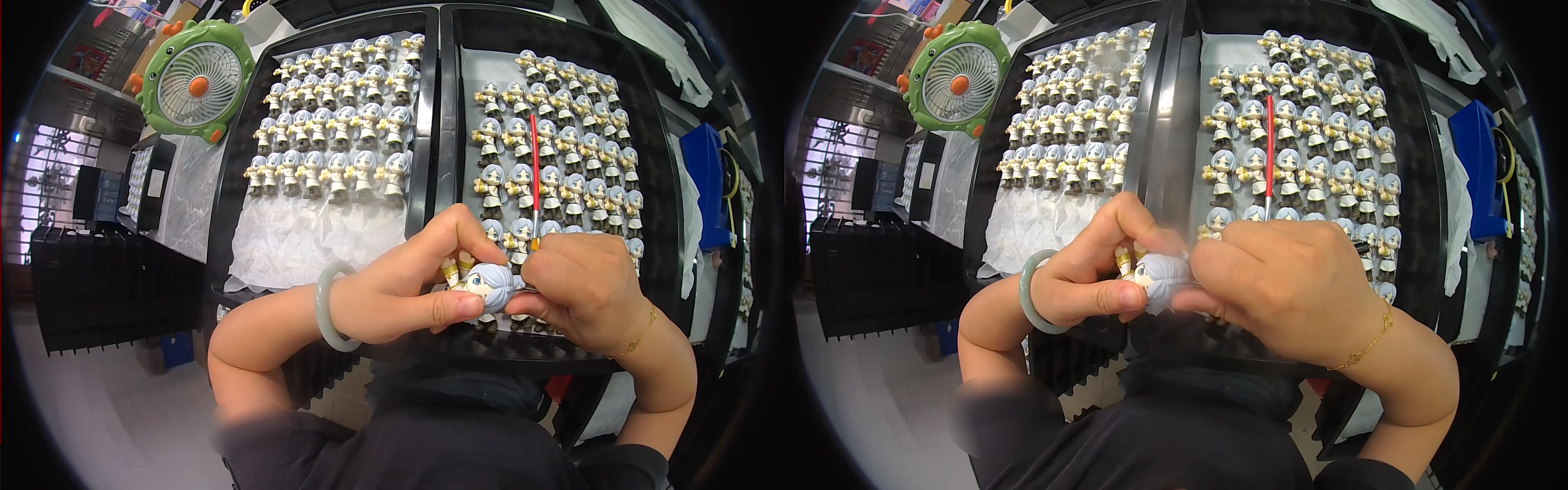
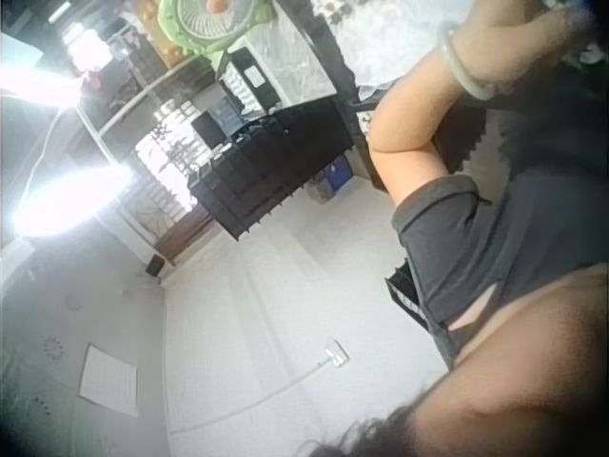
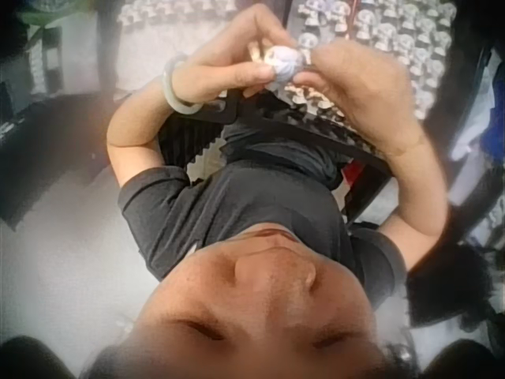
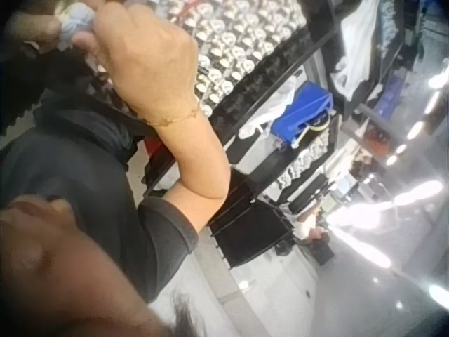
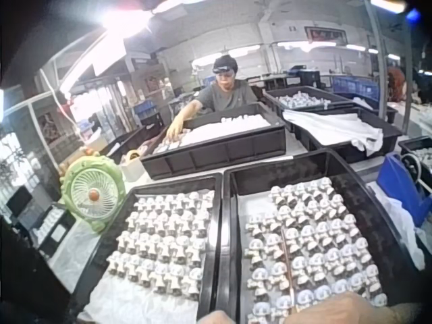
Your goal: The person paints small figurines with a red-handled brush, applying gold paint to specific details. They pick up each figurine from a tray, paint it, and place it back into the tray. The process is repeated for multiple figurines in a workshop setting.
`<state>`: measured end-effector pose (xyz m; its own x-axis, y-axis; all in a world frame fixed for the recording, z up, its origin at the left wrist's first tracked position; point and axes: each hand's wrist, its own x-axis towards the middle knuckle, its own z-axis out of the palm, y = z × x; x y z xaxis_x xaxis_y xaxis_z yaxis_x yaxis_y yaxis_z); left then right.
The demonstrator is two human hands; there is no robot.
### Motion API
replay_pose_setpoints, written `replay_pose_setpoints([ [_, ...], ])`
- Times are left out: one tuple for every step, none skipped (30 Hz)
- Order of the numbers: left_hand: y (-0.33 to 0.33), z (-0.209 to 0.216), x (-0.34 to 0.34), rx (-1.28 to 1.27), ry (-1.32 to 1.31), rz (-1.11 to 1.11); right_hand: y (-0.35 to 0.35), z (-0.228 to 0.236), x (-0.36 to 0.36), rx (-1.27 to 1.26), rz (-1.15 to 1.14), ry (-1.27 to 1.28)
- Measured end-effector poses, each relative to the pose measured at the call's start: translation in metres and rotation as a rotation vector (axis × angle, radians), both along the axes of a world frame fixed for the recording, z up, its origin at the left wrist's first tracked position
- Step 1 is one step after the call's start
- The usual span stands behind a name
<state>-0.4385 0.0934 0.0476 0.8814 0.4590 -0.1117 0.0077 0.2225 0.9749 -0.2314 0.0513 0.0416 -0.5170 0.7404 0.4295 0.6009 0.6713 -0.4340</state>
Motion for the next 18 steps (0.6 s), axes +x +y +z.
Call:
replay_pose_setpoints([
  [-0.0002,0.0002,-0.0001,-0.006,0.004,0.002,-0.0001,0.0,0.0001,0.003,0.002,-0.002],
  [-0.0004,0.0005,-0.0001,-0.012,0.008,0.004,-0.0001,0.0,0.0001,0.006,0.004,-0.004],
  [-0.0006,0.0007,-0.0002,-0.019,0.011,0.005,-0.0002,0.0004,0.0003,0.008,0.004,-0.012],
  [-0.0006,0.0008,-0.0001,-0.029,0.013,0.008,-0.0001,0.0008,0.0004,0.011,0.004,-0.019],
  [-0.0006,0.0008,0.0002,-0.04,0.014,0.01,-0.0001,0.0013,0.0006,0.013,0.004,-0.027],
  [-0.0006,0.0008,0.0002,-0.051,0.015,0.013,-0.0003,0.0019,0.0008,0.012,0.005,-0.035],
  [-0.0006,0.0006,0.0002,-0.047,0.014,0.011,-0.0006,0.0026,0.0012,0.01,0.005,-0.044],
  [-0.0006,0.0004,0.0,-0.044,0.012,0.01,-0.0008,0.0028,0.0013,0.009,0.005,-0.052],
  [-0.0006,0.0003,-0.0001,-0.041,0.011,0.009,-0.0005,0.0024,0.0011,0.012,0.005,-0.044],
  [-0.0004,0.0005,0.0,-0.037,0.011,0.01,-0.0001,0.0018,0.0008,0.016,0.003,-0.036],
  [-0.0002,0.0011,0.0001,-0.034,0.011,0.01,0.0003,0.0011,0.0005,0.019,0.002,-0.028],
  [0.0001,0.0014,0.0002,-0.03,0.011,0.011,0.0005,0.0006,0.0,0.02,0.0,-0.02],
  [0.0003,0.0013,0.0002,-0.027,0.008,0.01,0.0004,0.0002,-0.0004,0.022,-0.003,-0.013],
  [0.0005,0.0013,0.0002,-0.024,0.006,0.008,0.0004,0.0,-0.0007,0.023,-0.006,-0.006],
  [0.0007,0.0012,0.0001,-0.02,0.003,0.007,0.0002,0.0002,-0.0004,0.021,-0.003,-0.014],
  [0.0007,0.0009,0.0001,-0.019,0.003,0.005,-0.0001,0.0005,0.0002,0.018,0.0,-0.022],
  [0.0007,0.0006,0.0,-0.017,0.002,0.003,-0.0003,0.0006,0.0006,0.016,0.004,-0.031],
  [0.0006,0.0004,0.0001,-0.015,0.001,0.001,-0.0005,0.0006,0.0005,0.013,0.0,-0.024],
])
